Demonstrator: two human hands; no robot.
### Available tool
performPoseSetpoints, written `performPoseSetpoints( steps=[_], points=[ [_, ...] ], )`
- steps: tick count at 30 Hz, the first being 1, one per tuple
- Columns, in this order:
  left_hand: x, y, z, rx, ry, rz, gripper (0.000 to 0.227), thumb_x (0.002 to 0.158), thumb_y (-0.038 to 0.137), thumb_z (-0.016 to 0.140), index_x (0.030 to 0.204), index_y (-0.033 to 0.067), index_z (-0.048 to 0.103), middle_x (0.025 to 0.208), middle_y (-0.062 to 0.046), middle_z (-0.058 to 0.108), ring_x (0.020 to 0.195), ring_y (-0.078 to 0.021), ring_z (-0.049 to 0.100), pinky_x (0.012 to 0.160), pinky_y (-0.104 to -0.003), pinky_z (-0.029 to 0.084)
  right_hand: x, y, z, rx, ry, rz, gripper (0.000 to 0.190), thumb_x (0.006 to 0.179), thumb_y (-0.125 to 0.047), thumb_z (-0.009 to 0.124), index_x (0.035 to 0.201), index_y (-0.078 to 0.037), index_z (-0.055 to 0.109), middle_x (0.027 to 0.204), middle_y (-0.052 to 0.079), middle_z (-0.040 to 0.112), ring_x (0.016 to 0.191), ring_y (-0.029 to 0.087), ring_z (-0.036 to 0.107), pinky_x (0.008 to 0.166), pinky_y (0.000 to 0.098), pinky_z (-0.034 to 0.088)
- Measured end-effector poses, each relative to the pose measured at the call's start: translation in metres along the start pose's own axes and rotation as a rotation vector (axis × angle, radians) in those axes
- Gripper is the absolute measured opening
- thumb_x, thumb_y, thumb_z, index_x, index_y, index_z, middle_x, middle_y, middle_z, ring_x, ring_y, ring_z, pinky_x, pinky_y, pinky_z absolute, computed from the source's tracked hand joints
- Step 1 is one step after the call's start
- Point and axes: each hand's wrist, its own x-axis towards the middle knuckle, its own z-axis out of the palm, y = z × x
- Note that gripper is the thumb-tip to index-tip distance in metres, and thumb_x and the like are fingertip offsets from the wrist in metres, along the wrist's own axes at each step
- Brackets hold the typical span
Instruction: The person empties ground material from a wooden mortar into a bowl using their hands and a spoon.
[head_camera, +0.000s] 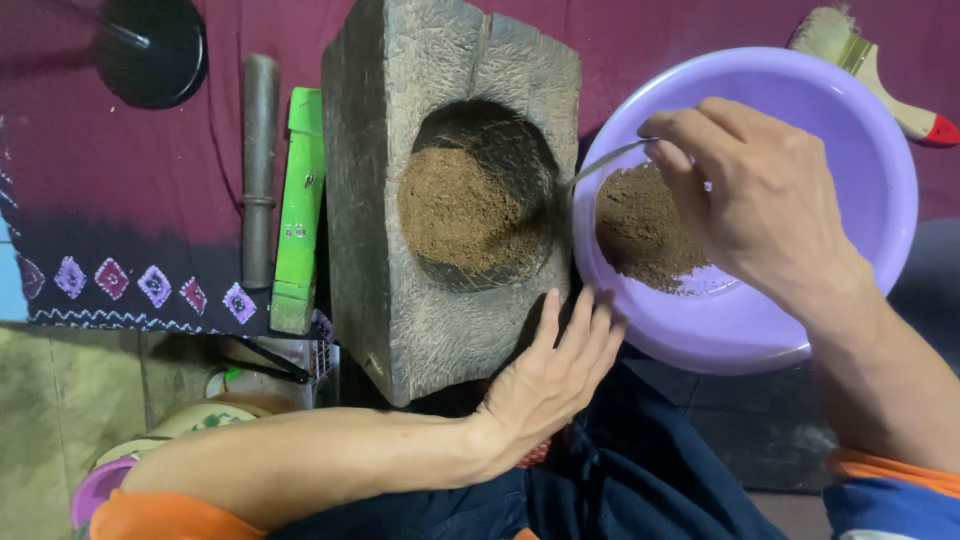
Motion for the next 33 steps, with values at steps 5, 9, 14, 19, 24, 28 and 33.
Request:
performPoseSetpoints(
  steps=[5, 9, 14, 19, 24, 28, 33],
  points=[
    [-0.008, -0.011, -0.016, -0.003, -0.046, 0.024, 0.051, 0.103, 0.024, 0.034, 0.15, 0.0127, 0.05, 0.152, -0.015, 0.051, 0.144, -0.0436, 0.044, 0.117, -0.066, 0.034, 0.046, -0.028, 0.038, -0.134, -0.157, -0.11, 0.012, 0.11, -0.01, 0.052, 0.119, -0.01, 0.059, 0.091, 0.009, 0.053, 0.057, 0.024, 0.055, 0.036, 0.0375, 0.041],
    [-0.019, -0.024, -0.033, 0.028, -0.026, -0.014, 0.053, 0.103, 0.015, 0.028, 0.15, 0.0018, 0.048, 0.149, -0.025, 0.054, 0.14, -0.0465, 0.048, 0.115, -0.063, 0.039, 0.067, -0.042, 0.083, -0.312, -0.152, -0.212, 0.024, 0.098, -0.011, 0.053, 0.121, -0.016, 0.057, 0.104, 0.007, 0.052, 0.062, 0.017, 0.059, 0.035, 0.0301, 0.04],
    [-0.035, -0.07, -0.075, -0.039, 0.033, -0.058, 0.047, 0.104, 0.013, 0.033, 0.143, 0.0009, 0.056, 0.142, -0.025, 0.059, 0.134, -0.0435, 0.056, 0.114, -0.057, 0.044, 0.082, -0.054, 0.113, -0.201, -0.085, -0.234, 0.018, 0.099, -0.01, 0.051, 0.116, -0.014, 0.052, 0.109, 0.009, 0.051, 0.065, 0.022, 0.062, 0.034, 0.0352, 0.04],
    [-0.052, -0.115, -0.075, -0.034, 0.025, 0.053, 0.044, 0.098, 0.012, 0.038, 0.127, -0.0065, 0.065, 0.132, -0.028, 0.064, 0.126, -0.0429, 0.061, 0.114, -0.057, 0.044, 0.085, -0.063, 0.134, -0.021, -0.031, -0.258, 0.012, 0.108, -0.019, 0.045, 0.116, -0.013, 0.052, 0.107, 0.011, 0.052, 0.068, 0.023, 0.061, 0.031, 0.0359, 0.04],
    [-0.059, -0.124, -0.058, -0.211, -0.002, 0.082, 0.021, 0.099, 0.015, 0.051, 0.081, 0.0116, 0.062, 0.089, -0.016, 0.063, 0.105, -0.0391, 0.067, 0.115, -0.055, 0.045, 0.074, -0.056, 0.15, -0.024, -0.272, -0.4, 0.062, 0.077, -0.007, 0.061, 0.136, -0.013, 0.042, 0.125, 0.014, 0.05, 0.077, 0.027, 0.068, 0.032, 0.0413, 0.052],
    [-0.057, -0.123, -0.054, -0.236, -0.01, 0.07, 0.024, 0.1, 0.029, 0.063, 0.082, 0.0136, 0.059, 0.085, -0.011, 0.059, 0.102, -0.0374, 0.066, 0.116, -0.054, 0.044, 0.062, -0.039, 0.147, -0.115, -0.421, -0.54, 0.059, 0.084, -0.008, 0.058, 0.14, -0.016, 0.04, 0.128, 0.014, 0.048, 0.089, 0.029, 0.073, 0.029, 0.0362, 0.052],
    [-0.052, -0.118, -0.054, -0.231, 0.035, 0.004, 0.026, 0.1, 0.008, 0.044, 0.079, 0.0129, 0.058, 0.082, -0.01, 0.056, 0.094, -0.0348, 0.065, 0.114, -0.051, 0.047, 0.058, -0.021, 0.111, -0.436, -0.497, -0.593, 0.055, 0.098, -0.013, 0.052, 0.152, -0.027, 0.048, 0.12, 0.011, 0.054, 0.081, 0.021, 0.064, 0.032, 0.0277, 0.054]
  ],
)
